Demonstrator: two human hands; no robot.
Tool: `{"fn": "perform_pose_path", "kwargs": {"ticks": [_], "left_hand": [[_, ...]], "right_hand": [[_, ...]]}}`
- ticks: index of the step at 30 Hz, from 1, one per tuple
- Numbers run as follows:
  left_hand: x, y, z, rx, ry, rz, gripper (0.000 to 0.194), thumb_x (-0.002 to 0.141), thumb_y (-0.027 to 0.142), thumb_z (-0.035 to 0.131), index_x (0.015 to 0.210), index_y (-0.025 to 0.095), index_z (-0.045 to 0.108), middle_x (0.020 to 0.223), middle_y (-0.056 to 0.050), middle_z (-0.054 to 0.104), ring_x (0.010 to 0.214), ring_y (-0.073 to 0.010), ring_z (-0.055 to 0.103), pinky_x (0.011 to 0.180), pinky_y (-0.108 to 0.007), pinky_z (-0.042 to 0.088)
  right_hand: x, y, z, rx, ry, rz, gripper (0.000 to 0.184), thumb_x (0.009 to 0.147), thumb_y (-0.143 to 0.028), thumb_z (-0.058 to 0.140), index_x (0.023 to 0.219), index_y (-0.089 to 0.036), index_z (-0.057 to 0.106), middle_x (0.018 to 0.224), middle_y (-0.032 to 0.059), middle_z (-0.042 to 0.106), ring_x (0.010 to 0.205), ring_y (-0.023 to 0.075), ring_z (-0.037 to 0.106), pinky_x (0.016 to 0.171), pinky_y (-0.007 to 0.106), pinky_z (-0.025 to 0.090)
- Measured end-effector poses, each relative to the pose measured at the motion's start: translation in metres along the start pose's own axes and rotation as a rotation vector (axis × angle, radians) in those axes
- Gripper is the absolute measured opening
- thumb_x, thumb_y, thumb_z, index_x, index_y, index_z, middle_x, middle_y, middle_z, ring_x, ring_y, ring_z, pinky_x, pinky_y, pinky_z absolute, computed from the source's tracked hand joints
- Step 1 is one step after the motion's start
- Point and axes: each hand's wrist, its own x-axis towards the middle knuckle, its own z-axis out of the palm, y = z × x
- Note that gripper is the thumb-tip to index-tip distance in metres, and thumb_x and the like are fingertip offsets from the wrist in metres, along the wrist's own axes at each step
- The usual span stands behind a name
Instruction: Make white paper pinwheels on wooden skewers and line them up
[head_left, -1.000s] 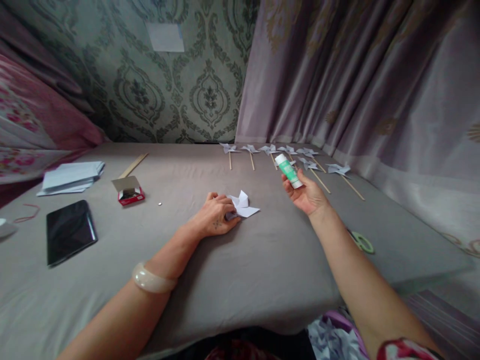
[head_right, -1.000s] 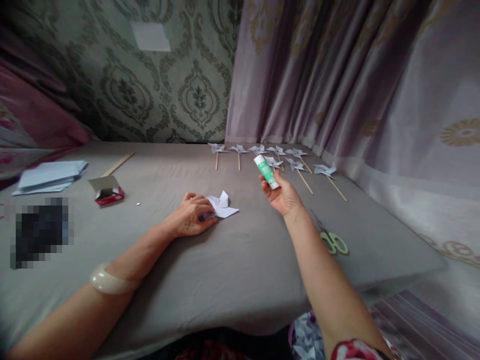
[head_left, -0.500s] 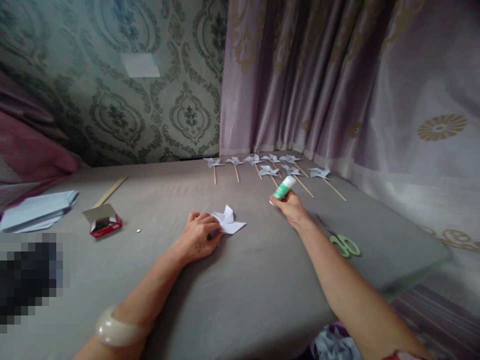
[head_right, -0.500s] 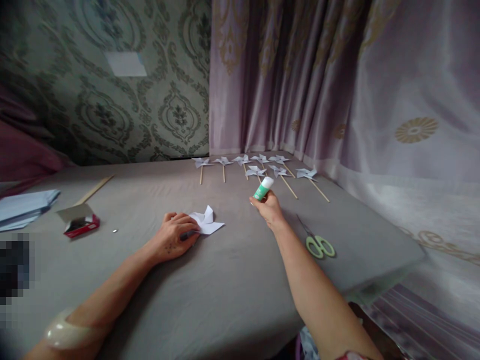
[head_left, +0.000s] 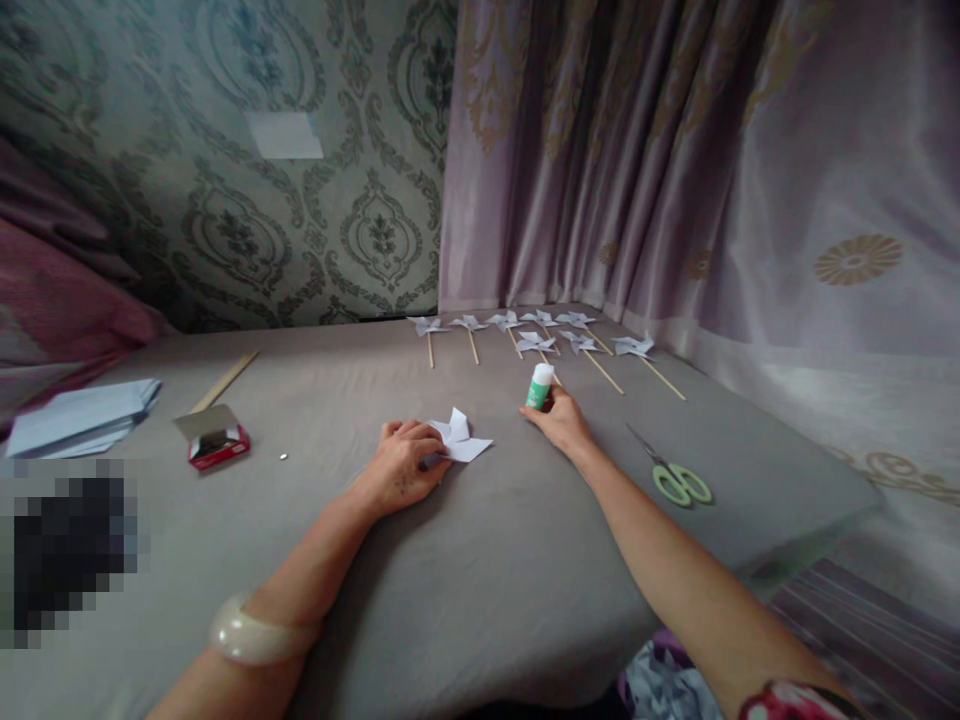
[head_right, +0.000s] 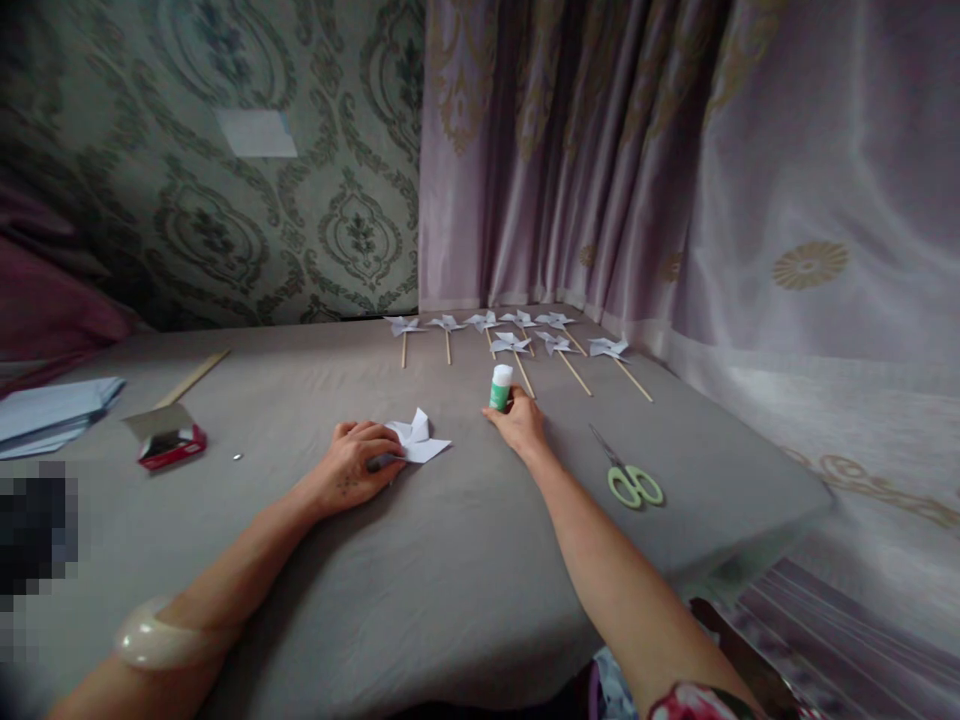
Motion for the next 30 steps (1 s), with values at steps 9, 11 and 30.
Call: {"fn": "perform_pose_path", "kwargs": {"ticks": [9,11,30], "left_hand": [[0.000,0.001,-0.001,-0.051,-0.016,-0.055,0.017,0.081,0.035,0.059,0.084,0.023,0.070,0.097,-0.005,0.070,0.096,-0.0216,0.057,0.088,-0.042,0.029],[0.000,0.000,0.000,-0.052,-0.009,-0.052,0.018,0.080,0.036,0.060,0.084,0.022,0.069,0.097,-0.004,0.069,0.096,-0.0214,0.057,0.087,-0.041,0.029],[-0.002,0.000,0.001,-0.012,-0.020,-0.013,0.020,0.083,0.034,0.055,0.079,0.020,0.069,0.093,-0.004,0.070,0.092,-0.0200,0.057,0.085,-0.039,0.029]], "right_hand": [[-0.028,-0.009,-0.025,-0.206,0.042,-0.102,0.033,0.066,-0.029,0.071,0.094,-0.018,0.057,0.095,0.0106,0.065,0.085,0.0227,0.061,0.075,0.035,0.046],[-0.043,-0.028,-0.031,-0.230,-0.029,-0.181,0.012,0.075,-0.029,0.063,0.082,-0.020,0.060,0.087,0.0076,0.065,0.077,0.0206,0.060,0.071,0.034,0.045],[-0.063,-0.091,0.016,-0.122,-0.622,-0.459,0.019,0.087,-0.025,0.053,0.083,-0.018,0.070,0.084,0.0057,0.071,0.077,0.0172,0.062,0.068,0.026,0.040]]}}
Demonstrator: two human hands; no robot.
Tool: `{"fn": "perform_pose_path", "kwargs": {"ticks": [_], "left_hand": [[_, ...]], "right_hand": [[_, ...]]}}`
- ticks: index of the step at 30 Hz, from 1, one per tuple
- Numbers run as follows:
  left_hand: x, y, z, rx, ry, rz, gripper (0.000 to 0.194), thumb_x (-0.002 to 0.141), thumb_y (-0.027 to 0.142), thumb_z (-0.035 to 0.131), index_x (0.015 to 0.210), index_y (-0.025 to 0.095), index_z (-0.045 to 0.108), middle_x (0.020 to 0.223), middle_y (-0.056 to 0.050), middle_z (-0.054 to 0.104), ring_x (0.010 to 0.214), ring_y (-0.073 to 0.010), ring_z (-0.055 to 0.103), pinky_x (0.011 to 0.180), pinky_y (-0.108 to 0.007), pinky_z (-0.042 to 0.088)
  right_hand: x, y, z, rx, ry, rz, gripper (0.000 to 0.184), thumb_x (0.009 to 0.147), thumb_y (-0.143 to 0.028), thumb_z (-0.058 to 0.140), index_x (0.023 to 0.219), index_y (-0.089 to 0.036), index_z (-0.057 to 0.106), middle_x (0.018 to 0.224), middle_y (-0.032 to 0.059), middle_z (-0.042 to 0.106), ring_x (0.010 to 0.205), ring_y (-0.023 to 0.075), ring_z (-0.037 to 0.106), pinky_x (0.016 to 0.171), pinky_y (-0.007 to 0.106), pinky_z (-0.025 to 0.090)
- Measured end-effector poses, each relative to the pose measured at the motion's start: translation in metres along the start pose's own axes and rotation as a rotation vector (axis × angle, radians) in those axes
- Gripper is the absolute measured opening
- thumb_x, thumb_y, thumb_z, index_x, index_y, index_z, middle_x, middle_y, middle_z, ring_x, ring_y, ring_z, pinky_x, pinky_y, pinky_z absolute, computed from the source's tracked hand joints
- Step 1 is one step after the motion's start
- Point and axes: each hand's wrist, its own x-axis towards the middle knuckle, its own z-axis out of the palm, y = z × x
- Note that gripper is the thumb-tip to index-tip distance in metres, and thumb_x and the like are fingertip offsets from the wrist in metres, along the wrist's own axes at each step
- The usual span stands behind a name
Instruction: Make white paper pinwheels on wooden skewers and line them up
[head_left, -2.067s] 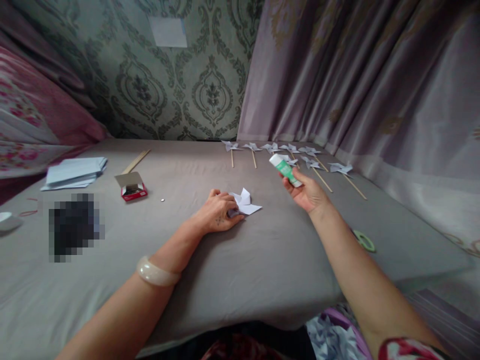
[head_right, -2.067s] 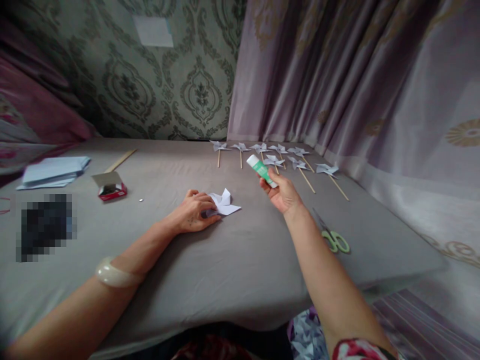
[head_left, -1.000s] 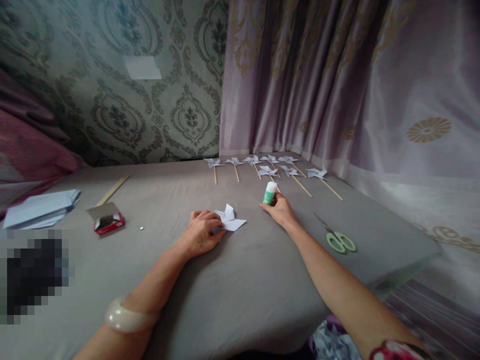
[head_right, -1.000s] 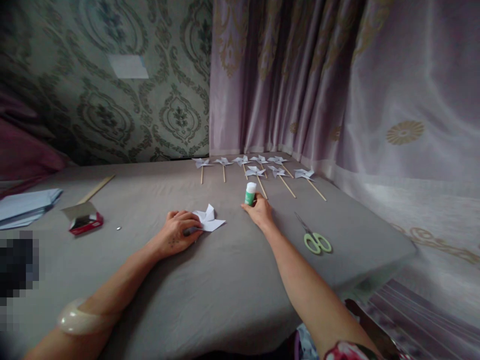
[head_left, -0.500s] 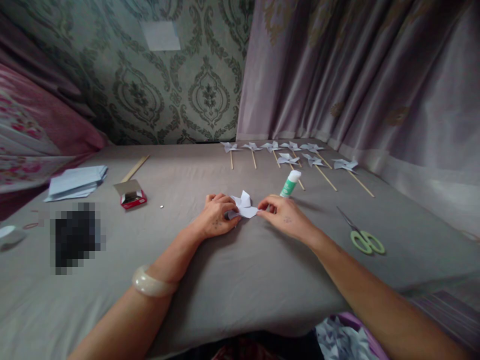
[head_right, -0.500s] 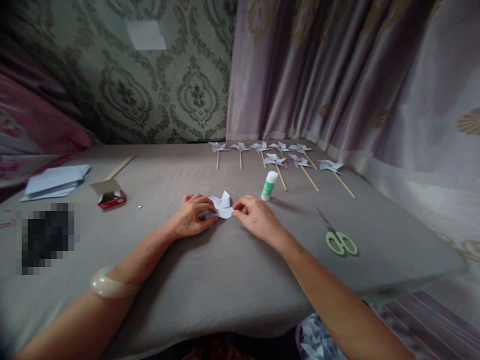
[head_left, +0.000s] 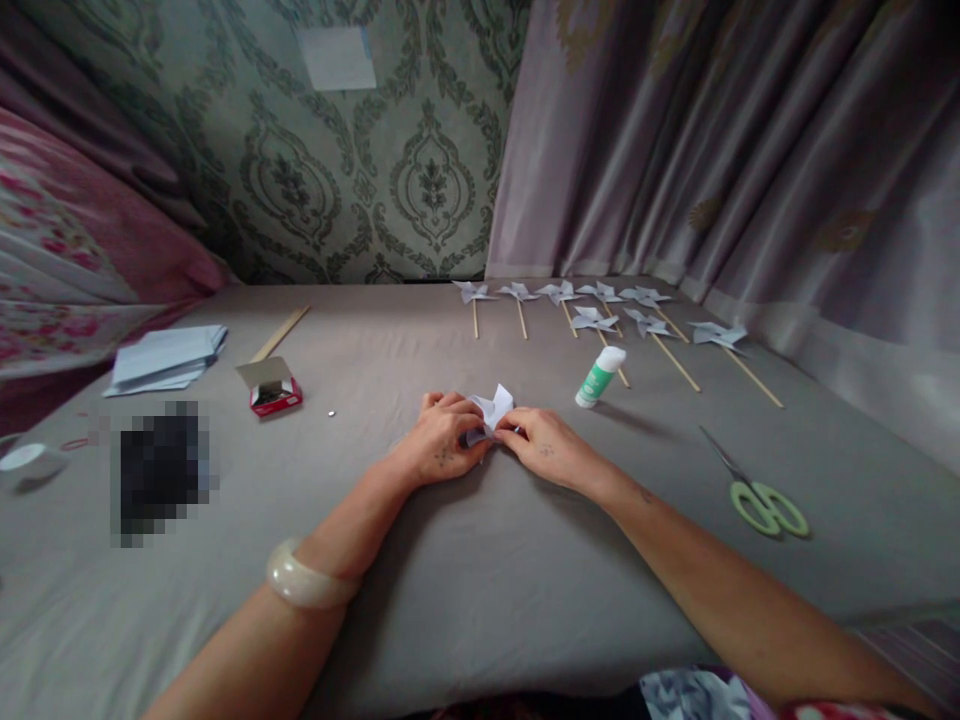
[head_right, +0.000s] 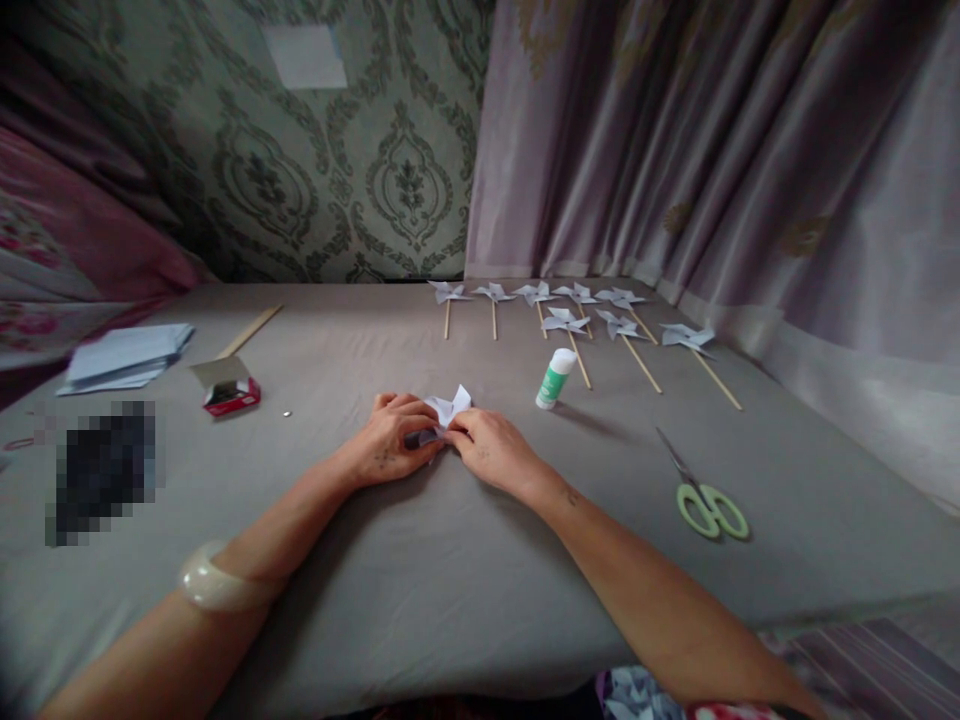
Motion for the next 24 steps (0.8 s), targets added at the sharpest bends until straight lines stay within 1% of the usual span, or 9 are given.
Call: {"fn": "perform_pose_path", "kwargs": {"ticks": [2,5,8,11,15,20,24], "left_hand": [[0.001,0.001,-0.001,-0.011,0.001,-0.016,0.023,0.085,0.036,0.053,0.079,0.020,0.068,0.093,-0.004,0.070,0.092,-0.0197,0.058,0.085,-0.039,0.028],[0.002,0.003,-0.003,-0.028,-0.001,-0.043,0.027,0.088,0.038,0.050,0.080,0.021,0.069,0.093,-0.004,0.071,0.092,-0.0194,0.058,0.085,-0.039,0.028],[0.004,0.003,-0.003,-0.028,-0.001,-0.049,0.027,0.088,0.036,0.049,0.080,0.020,0.069,0.092,-0.004,0.071,0.090,-0.0190,0.059,0.085,-0.039,0.028],[0.004,0.002,-0.001,-0.025,0.007,-0.046,0.024,0.088,0.033,0.051,0.080,0.020,0.069,0.092,-0.003,0.072,0.089,-0.0187,0.059,0.085,-0.039,0.028],[0.004,0.000,0.001,-0.016,0.019,-0.040,0.023,0.087,0.032,0.051,0.080,0.021,0.069,0.092,-0.003,0.072,0.089,-0.0187,0.060,0.085,-0.039,0.028],[0.003,-0.001,0.002,0.002,0.016,-0.024,0.022,0.087,0.031,0.050,0.082,0.022,0.070,0.091,-0.003,0.072,0.088,-0.0186,0.059,0.084,-0.039,0.028],[0.002,-0.001,0.002,0.008,0.010,-0.009,0.023,0.088,0.030,0.050,0.083,0.023,0.071,0.093,-0.003,0.071,0.088,-0.0187,0.058,0.083,-0.039,0.028]], "right_hand": [[-0.001,0.001,0.003,0.008,0.033,0.008,0.020,0.087,-0.024,0.051,0.083,-0.018,0.070,0.086,0.0065,0.072,0.079,0.0181,0.063,0.070,0.027,0.041],[-0.002,0.003,0.009,0.049,0.077,0.070,0.017,0.086,-0.024,0.053,0.087,-0.020,0.070,0.087,0.0058,0.073,0.079,0.0186,0.065,0.071,0.028,0.044],[-0.002,0.005,0.014,0.078,0.157,0.156,0.014,0.083,-0.024,0.059,0.093,-0.020,0.068,0.089,0.0064,0.073,0.080,0.0191,0.066,0.073,0.029,0.047],[-0.001,0.007,0.018,0.081,0.215,0.176,0.014,0.081,-0.023,0.061,0.094,-0.020,0.065,0.089,0.0064,0.072,0.081,0.0191,0.066,0.074,0.030,0.048],[0.001,0.008,0.019,0.065,0.225,0.165,0.012,0.080,-0.021,0.063,0.092,-0.019,0.064,0.089,0.0066,0.072,0.083,0.0196,0.067,0.076,0.030,0.048],[0.004,0.008,0.018,0.043,0.207,0.181,0.011,0.079,-0.020,0.065,0.090,-0.018,0.064,0.087,0.0059,0.072,0.082,0.0183,0.067,0.076,0.028,0.048],[0.009,0.008,0.016,0.029,0.179,0.219,0.012,0.078,-0.020,0.066,0.090,-0.018,0.065,0.084,0.0056,0.071,0.080,0.0179,0.067,0.074,0.027,0.047]]}}
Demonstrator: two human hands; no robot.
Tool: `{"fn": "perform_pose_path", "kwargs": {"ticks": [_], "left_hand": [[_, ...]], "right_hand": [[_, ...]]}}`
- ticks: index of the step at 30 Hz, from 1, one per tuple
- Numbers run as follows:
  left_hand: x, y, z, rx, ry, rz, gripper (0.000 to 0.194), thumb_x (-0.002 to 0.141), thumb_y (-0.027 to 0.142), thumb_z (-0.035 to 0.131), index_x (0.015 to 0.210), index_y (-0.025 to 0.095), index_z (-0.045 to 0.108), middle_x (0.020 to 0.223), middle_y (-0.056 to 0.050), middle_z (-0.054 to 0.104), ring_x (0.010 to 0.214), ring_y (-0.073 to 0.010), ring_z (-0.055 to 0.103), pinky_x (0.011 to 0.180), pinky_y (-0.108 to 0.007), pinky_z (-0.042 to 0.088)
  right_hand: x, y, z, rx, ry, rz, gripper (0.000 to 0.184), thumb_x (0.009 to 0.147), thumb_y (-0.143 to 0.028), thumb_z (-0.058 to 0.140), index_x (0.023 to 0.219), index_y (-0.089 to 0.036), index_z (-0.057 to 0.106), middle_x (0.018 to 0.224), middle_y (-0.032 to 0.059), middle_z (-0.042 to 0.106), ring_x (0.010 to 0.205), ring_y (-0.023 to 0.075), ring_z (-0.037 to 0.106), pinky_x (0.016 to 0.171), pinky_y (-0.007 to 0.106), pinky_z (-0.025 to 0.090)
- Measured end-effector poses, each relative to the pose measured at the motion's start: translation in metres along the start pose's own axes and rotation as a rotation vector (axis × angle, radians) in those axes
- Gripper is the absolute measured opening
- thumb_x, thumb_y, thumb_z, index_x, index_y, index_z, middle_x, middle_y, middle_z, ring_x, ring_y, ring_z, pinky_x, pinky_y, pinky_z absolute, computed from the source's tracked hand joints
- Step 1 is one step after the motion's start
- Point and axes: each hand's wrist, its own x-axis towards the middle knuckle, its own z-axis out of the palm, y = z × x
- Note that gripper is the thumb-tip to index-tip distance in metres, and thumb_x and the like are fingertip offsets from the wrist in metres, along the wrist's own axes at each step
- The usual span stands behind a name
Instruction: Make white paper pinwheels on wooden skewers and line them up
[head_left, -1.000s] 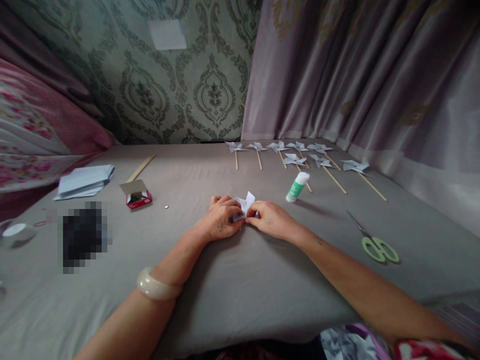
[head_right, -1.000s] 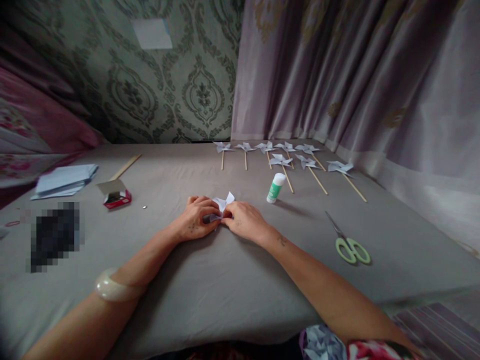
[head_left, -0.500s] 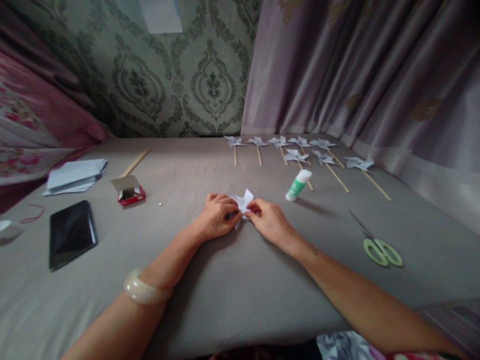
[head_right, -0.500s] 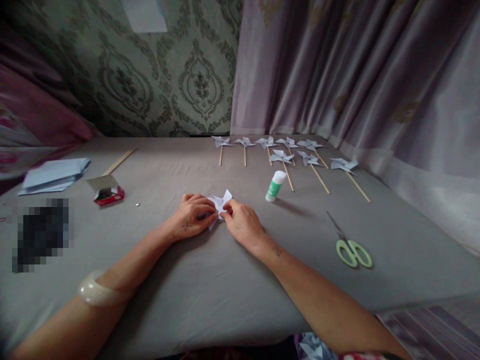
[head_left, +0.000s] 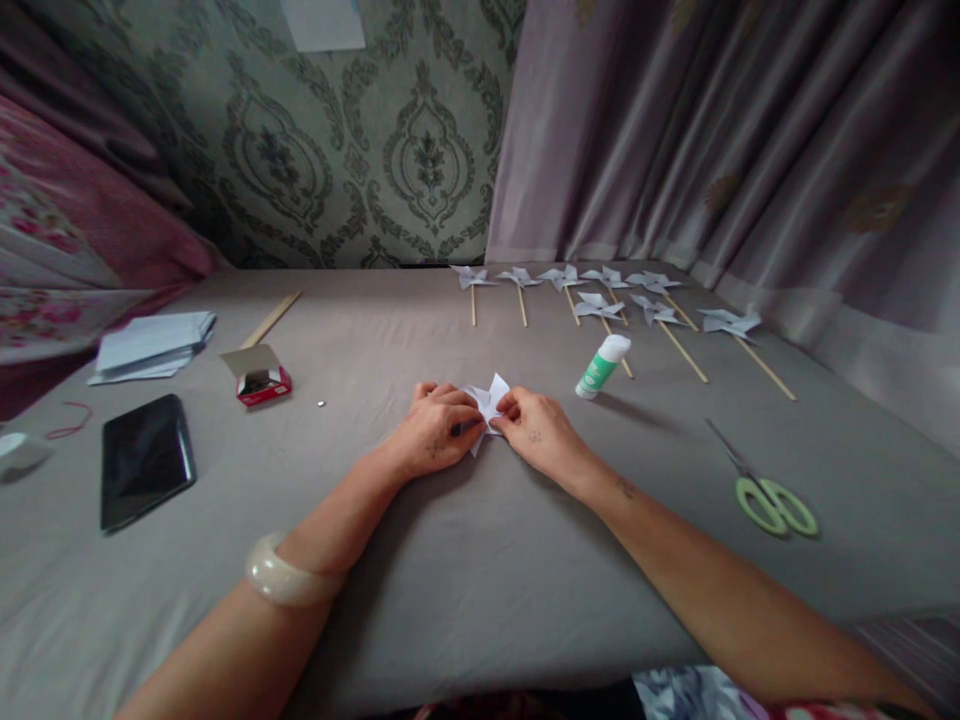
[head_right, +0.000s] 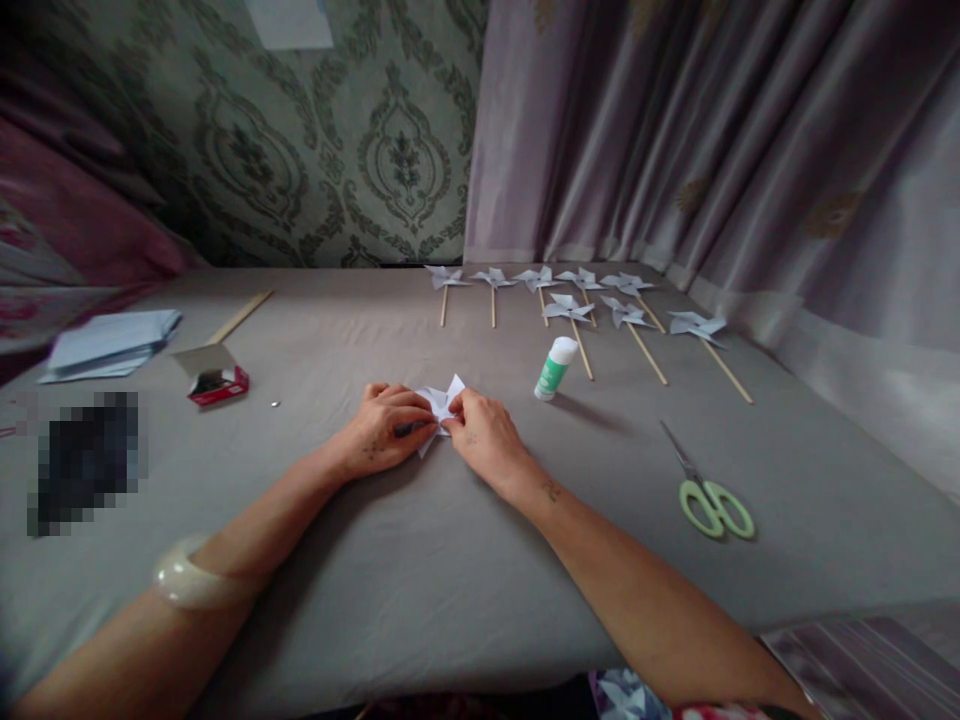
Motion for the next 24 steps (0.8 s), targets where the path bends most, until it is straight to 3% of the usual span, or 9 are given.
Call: {"fn": "perform_pose_path", "kwargs": {"ticks": [10,24], "left_hand": [[-0.0001,0.0014,0.0002,0.005,-0.002,-0.004,0.024,0.089,0.031,0.049,0.086,0.024,0.072,0.095,-0.004,0.071,0.091,-0.0191,0.058,0.084,-0.040,0.028],[-0.0009,0.0013,0.0016,0.017,-0.007,0.006,0.023,0.088,0.029,0.049,0.088,0.025,0.072,0.094,-0.003,0.070,0.091,-0.0192,0.057,0.084,-0.040,0.029]], "right_hand": [[0.0043,-0.0081,-0.0039,-0.047,-0.035,0.045,0.014,0.077,-0.020,0.064,0.090,-0.016,0.067,0.085,0.0074,0.072,0.079,0.0169,0.066,0.071,0.024,0.046],[0.0058,-0.0012,0.0023,-0.047,-0.028,-0.016,0.014,0.077,-0.017,0.060,0.088,-0.017,0.067,0.084,0.0065,0.072,0.077,0.0174,0.066,0.070,0.025,0.046]]}}
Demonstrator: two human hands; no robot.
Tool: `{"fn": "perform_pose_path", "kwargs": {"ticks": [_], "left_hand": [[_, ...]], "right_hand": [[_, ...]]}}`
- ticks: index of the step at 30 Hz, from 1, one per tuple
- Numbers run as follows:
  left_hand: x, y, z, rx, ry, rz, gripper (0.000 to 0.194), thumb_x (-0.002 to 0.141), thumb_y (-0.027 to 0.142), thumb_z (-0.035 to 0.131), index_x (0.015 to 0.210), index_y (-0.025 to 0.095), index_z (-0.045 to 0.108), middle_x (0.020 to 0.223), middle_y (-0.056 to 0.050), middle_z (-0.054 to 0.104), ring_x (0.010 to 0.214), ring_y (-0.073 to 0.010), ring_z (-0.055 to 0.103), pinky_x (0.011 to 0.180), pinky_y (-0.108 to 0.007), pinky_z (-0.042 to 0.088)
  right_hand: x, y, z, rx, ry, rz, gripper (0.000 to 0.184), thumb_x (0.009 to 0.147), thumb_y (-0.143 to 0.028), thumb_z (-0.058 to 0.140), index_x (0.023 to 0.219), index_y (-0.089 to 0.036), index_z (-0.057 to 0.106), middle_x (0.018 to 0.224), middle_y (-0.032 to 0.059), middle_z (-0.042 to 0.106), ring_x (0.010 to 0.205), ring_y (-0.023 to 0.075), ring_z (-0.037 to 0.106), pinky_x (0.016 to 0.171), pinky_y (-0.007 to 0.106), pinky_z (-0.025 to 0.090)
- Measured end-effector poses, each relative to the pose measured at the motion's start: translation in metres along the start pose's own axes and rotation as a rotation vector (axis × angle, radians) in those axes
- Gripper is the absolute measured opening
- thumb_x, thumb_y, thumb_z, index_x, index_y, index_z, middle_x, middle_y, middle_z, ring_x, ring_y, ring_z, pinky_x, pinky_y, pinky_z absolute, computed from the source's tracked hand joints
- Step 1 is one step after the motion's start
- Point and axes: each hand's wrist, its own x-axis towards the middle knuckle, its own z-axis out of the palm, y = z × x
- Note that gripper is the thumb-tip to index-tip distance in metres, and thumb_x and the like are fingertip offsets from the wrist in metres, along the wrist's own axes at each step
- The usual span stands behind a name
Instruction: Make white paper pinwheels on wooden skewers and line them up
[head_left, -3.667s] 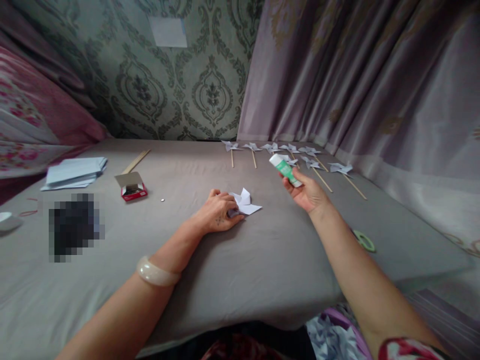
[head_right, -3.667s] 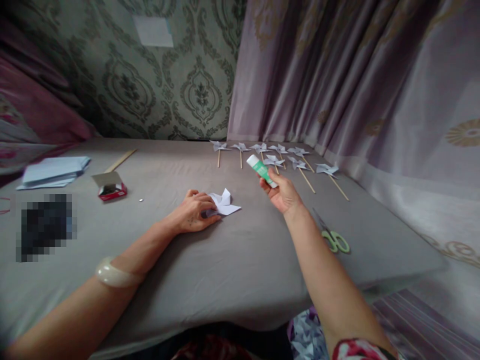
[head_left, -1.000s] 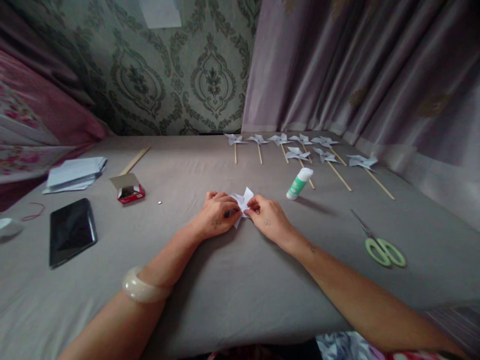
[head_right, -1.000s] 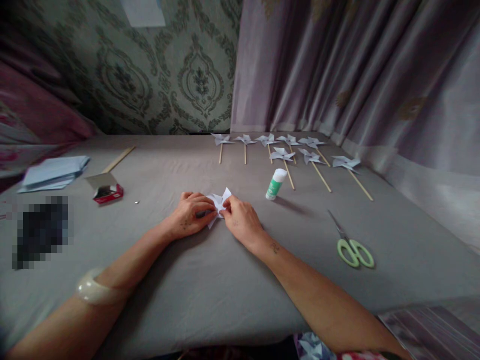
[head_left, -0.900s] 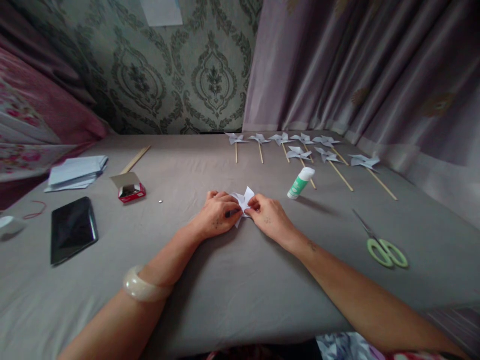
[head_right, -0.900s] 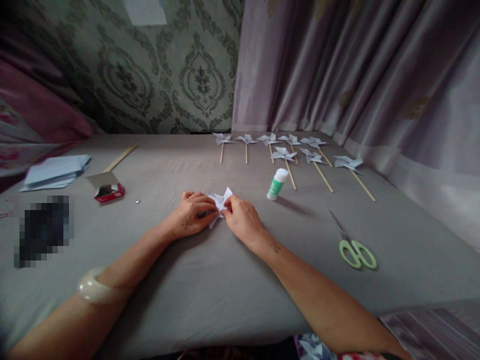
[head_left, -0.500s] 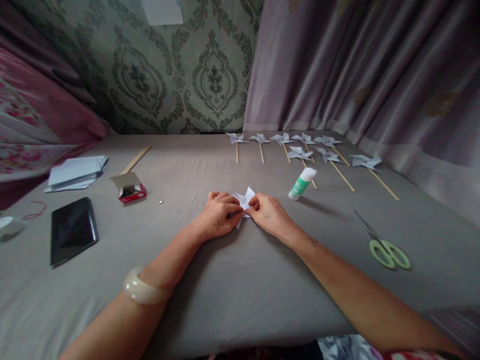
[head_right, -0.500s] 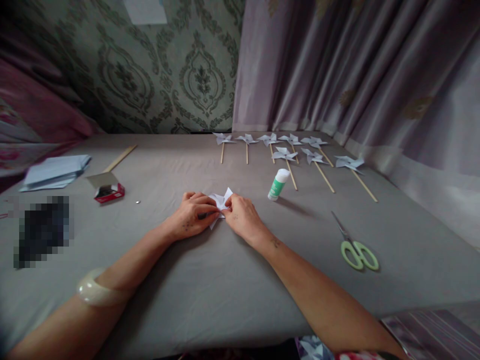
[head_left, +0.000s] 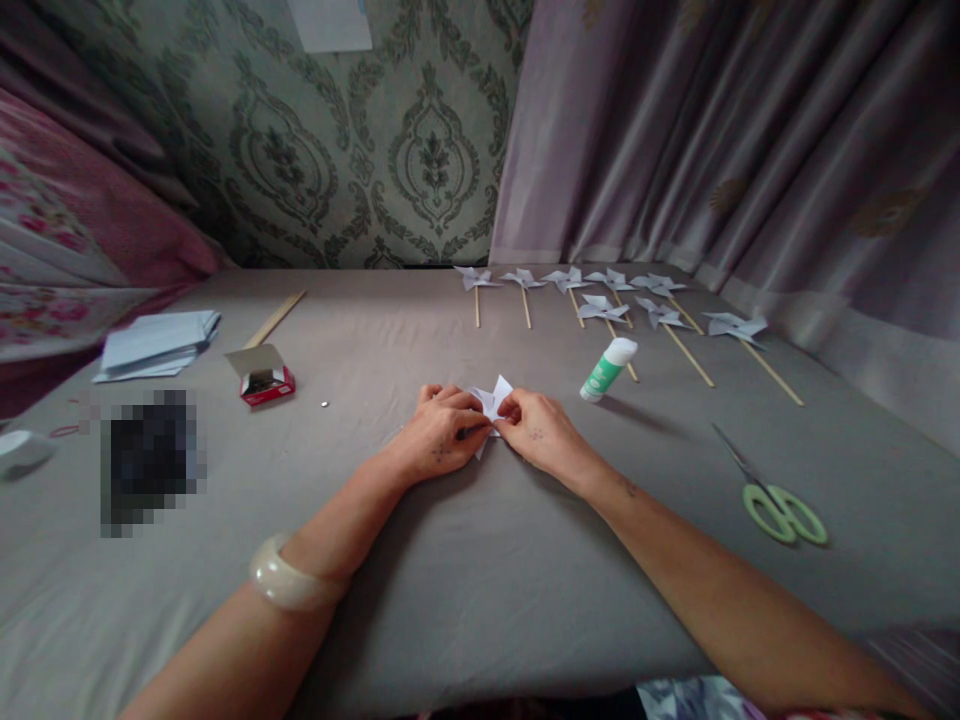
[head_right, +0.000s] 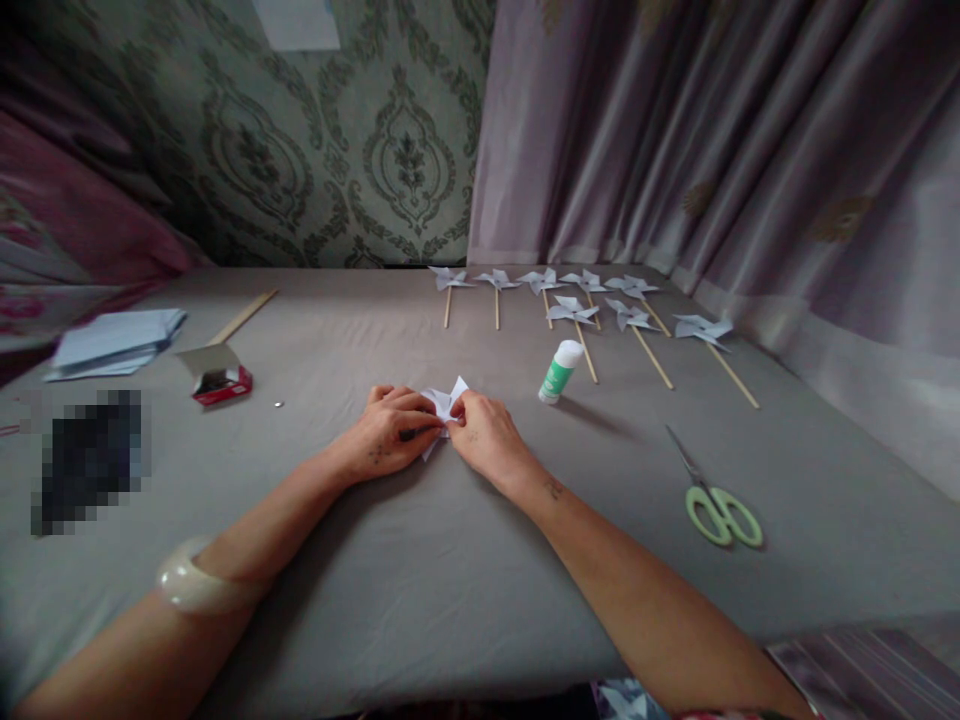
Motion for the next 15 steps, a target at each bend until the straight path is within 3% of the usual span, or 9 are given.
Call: {"fn": "perform_pose_path", "kwargs": {"ticks": [7,15], "left_hand": [[0.0005,0.0013,-0.0017,0.001,-0.004,-0.004,0.025,0.089,0.028,0.048,0.089,0.025,0.072,0.094,-0.004,0.069,0.091,-0.0192,0.057,0.084,-0.040,0.029],[-0.0006,0.0037,-0.0043,0.034,-0.012,0.024,0.023,0.085,0.025,0.050,0.091,0.024,0.072,0.095,-0.004,0.069,0.090,-0.0198,0.057,0.087,-0.041,0.029]], "right_hand": [[-0.0014,-0.0039,-0.0043,0.008,-0.020,-0.021,0.017,0.077,-0.016,0.059,0.090,-0.018,0.070,0.079,0.0061,0.073,0.073,0.0170,0.066,0.068,0.025,0.046],[-0.0023,-0.0062,-0.0079,-0.012,-0.058,-0.066,0.023,0.081,-0.018,0.055,0.097,-0.019,0.072,0.087,0.0069,0.074,0.078,0.0171,0.067,0.073,0.024,0.046]]}}
